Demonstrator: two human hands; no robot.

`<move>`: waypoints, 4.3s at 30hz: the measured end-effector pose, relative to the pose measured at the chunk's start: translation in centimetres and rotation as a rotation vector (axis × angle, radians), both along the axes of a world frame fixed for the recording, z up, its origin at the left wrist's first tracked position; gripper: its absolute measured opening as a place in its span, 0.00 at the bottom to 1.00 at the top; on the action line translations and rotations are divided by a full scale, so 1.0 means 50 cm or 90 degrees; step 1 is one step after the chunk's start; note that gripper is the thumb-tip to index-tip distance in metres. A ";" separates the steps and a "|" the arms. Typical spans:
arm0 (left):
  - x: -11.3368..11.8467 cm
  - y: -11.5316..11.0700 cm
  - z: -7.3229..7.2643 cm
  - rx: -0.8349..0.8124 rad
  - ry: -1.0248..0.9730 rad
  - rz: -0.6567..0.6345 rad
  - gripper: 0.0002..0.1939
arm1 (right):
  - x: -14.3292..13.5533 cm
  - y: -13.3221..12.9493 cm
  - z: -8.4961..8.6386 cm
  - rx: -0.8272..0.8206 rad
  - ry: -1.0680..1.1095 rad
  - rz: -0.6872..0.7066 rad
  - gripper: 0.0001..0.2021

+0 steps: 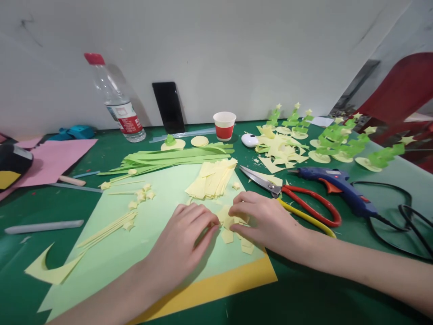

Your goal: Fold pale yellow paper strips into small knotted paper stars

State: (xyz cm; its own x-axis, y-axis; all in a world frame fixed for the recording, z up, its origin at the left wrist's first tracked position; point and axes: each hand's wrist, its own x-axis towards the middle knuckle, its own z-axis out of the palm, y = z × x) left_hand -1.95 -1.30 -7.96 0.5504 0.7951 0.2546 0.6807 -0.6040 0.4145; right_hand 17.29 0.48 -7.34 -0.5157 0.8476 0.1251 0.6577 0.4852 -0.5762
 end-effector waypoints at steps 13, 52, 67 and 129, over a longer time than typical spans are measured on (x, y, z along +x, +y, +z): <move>0.043 -0.054 0.051 -0.308 -0.158 -0.047 0.15 | 0.005 -0.056 0.039 -0.195 0.213 -0.003 0.05; 0.040 -0.056 0.053 -0.329 -0.277 -0.071 0.09 | 0.030 -0.065 0.047 -0.062 0.277 0.091 0.08; 0.029 -0.045 0.063 0.000 -0.079 -0.099 0.14 | 0.030 -0.066 0.057 0.017 0.187 0.140 0.11; 0.038 -0.048 -0.003 0.009 -0.108 -0.204 0.15 | 0.016 0.166 0.017 0.106 -0.151 -0.058 0.13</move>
